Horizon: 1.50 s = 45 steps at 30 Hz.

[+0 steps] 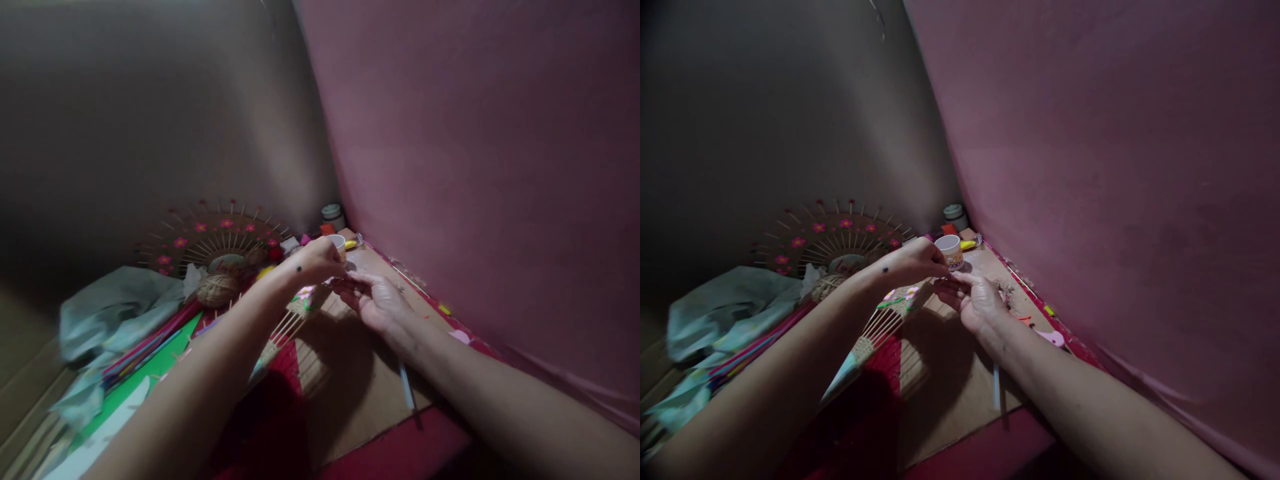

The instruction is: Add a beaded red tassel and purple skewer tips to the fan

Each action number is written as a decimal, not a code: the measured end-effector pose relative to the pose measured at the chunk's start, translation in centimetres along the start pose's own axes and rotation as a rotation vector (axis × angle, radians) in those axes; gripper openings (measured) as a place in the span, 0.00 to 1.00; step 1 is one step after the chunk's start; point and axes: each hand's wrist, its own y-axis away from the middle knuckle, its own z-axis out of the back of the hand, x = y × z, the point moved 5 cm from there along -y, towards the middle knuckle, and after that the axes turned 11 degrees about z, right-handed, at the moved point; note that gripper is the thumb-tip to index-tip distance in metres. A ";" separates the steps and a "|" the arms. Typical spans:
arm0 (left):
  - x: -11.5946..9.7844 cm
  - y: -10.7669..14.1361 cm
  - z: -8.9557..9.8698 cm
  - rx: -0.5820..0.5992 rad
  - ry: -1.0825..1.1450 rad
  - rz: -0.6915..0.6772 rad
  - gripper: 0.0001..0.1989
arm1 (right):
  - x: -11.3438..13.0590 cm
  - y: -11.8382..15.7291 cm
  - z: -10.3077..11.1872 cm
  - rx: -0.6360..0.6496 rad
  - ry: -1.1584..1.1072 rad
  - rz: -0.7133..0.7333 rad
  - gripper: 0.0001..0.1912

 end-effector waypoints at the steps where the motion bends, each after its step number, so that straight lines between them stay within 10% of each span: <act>1: 0.1 0.0 0.0 0.005 0.007 -0.007 0.06 | 0.0 0.0 -0.1 -0.007 -0.027 0.000 0.09; 26: -1.7 1.2 -0.4 -0.058 -0.026 0.029 0.08 | 0.9 1.1 -1.0 0.001 0.047 0.220 0.09; 45: -1.0 0.9 0.3 -0.052 0.085 0.094 0.06 | 0.4 0.4 -0.6 0.020 -0.142 0.053 0.06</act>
